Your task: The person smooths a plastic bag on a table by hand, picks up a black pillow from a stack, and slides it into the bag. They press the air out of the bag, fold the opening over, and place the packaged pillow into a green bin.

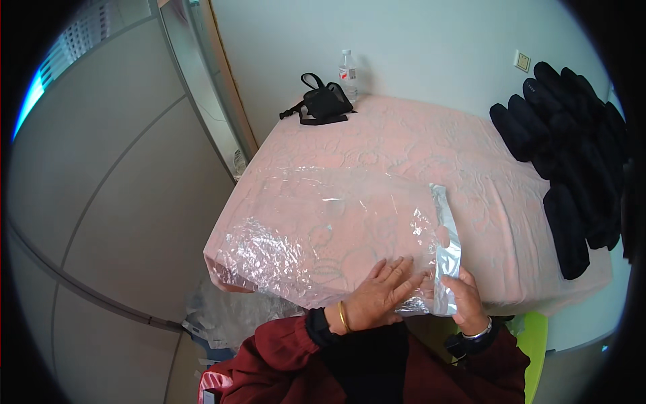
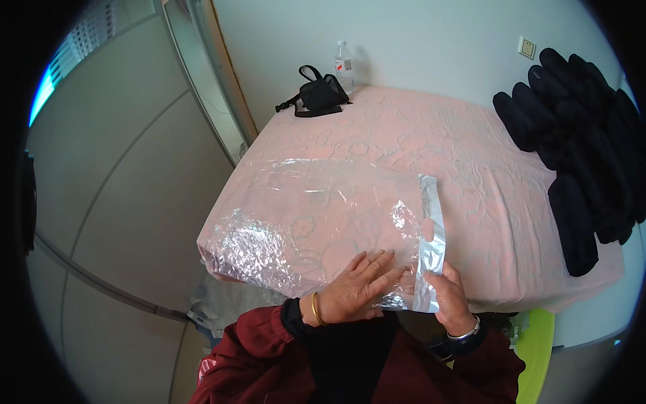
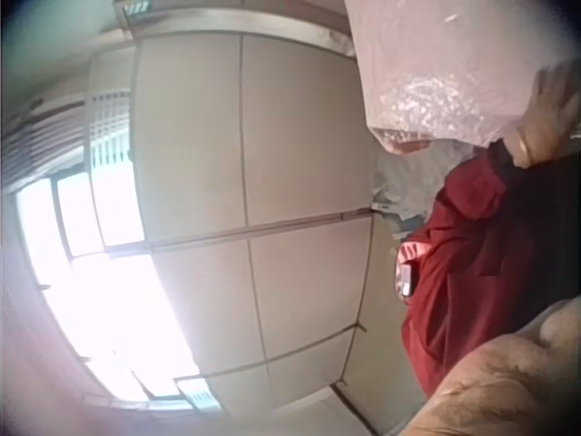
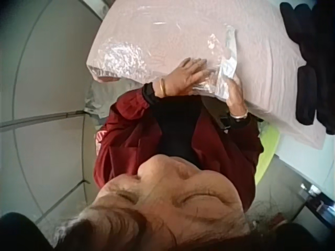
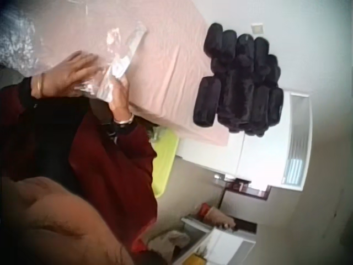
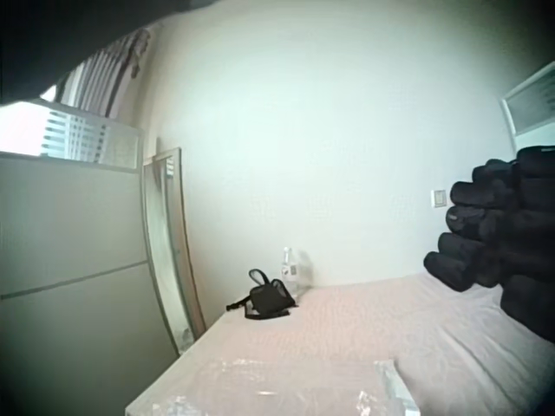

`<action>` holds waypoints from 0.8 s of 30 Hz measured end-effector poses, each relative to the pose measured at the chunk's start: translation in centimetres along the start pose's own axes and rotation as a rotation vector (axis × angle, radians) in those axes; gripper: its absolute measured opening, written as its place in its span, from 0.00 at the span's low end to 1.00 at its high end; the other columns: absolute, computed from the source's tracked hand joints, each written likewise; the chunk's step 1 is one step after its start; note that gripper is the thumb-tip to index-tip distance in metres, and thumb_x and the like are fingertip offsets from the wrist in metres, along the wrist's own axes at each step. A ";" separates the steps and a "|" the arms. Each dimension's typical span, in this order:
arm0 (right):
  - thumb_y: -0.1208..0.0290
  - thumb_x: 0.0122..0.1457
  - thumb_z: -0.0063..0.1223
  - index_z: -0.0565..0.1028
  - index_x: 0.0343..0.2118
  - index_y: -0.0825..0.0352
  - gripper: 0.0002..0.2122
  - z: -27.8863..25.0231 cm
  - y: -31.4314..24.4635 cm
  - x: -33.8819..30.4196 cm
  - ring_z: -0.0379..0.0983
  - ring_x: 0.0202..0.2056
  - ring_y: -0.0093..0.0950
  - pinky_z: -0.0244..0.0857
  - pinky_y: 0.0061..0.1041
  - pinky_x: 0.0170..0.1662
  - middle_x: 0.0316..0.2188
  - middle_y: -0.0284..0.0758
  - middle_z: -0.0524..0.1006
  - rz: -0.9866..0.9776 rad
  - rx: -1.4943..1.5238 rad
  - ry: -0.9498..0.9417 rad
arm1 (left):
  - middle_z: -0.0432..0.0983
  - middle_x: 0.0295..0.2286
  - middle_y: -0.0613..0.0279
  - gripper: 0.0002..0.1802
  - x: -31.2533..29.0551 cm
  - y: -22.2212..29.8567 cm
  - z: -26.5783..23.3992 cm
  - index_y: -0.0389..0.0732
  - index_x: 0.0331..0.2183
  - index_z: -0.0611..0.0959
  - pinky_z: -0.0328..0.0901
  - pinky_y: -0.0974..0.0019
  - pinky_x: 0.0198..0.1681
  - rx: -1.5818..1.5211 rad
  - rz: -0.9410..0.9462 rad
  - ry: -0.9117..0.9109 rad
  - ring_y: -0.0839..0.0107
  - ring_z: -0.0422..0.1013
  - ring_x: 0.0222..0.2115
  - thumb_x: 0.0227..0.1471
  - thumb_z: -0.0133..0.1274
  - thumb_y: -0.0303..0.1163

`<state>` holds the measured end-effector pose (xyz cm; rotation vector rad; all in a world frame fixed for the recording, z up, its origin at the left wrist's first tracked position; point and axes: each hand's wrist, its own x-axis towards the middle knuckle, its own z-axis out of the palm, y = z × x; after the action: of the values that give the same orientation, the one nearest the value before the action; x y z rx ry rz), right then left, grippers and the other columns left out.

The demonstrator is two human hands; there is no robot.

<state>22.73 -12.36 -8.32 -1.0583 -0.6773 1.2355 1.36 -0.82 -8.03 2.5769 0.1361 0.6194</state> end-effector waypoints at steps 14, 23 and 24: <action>0.76 0.63 0.48 0.67 0.56 0.71 0.18 -6.2 -1.9 -0.4 0.77 0.39 0.28 0.71 0.29 0.45 0.44 0.39 0.78 -0.222 -0.505 0.264 | 0.72 0.51 0.53 0.23 -3.0 -2.6 -0.7 0.38 0.47 0.79 0.55 0.43 0.62 0.332 -0.108 0.144 0.54 0.67 0.55 0.53 0.57 0.41; 0.83 0.54 0.54 0.63 0.58 0.77 0.26 -1.5 -4.7 -1.8 0.66 0.57 0.42 0.63 0.37 0.57 0.56 0.49 0.67 -0.740 -1.689 0.490 | 0.68 0.56 0.46 0.32 -0.9 0.5 2.5 0.33 0.51 0.77 0.53 0.46 0.64 0.229 -0.006 0.088 0.52 0.64 0.59 0.53 0.58 0.49; 0.83 0.53 0.56 0.63 0.59 0.78 0.28 -1.3 -4.3 -1.9 0.63 0.59 0.45 0.59 0.39 0.60 0.58 0.50 0.64 -0.694 -1.612 0.280 | 0.68 0.56 0.46 0.32 -0.6 0.4 2.8 0.33 0.51 0.77 0.53 0.46 0.64 0.221 -0.010 0.078 0.52 0.64 0.59 0.53 0.58 0.49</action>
<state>25.17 -14.49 -4.64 -1.9252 -1.6945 -0.3149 2.06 -2.55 -10.25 2.7616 0.2560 0.7389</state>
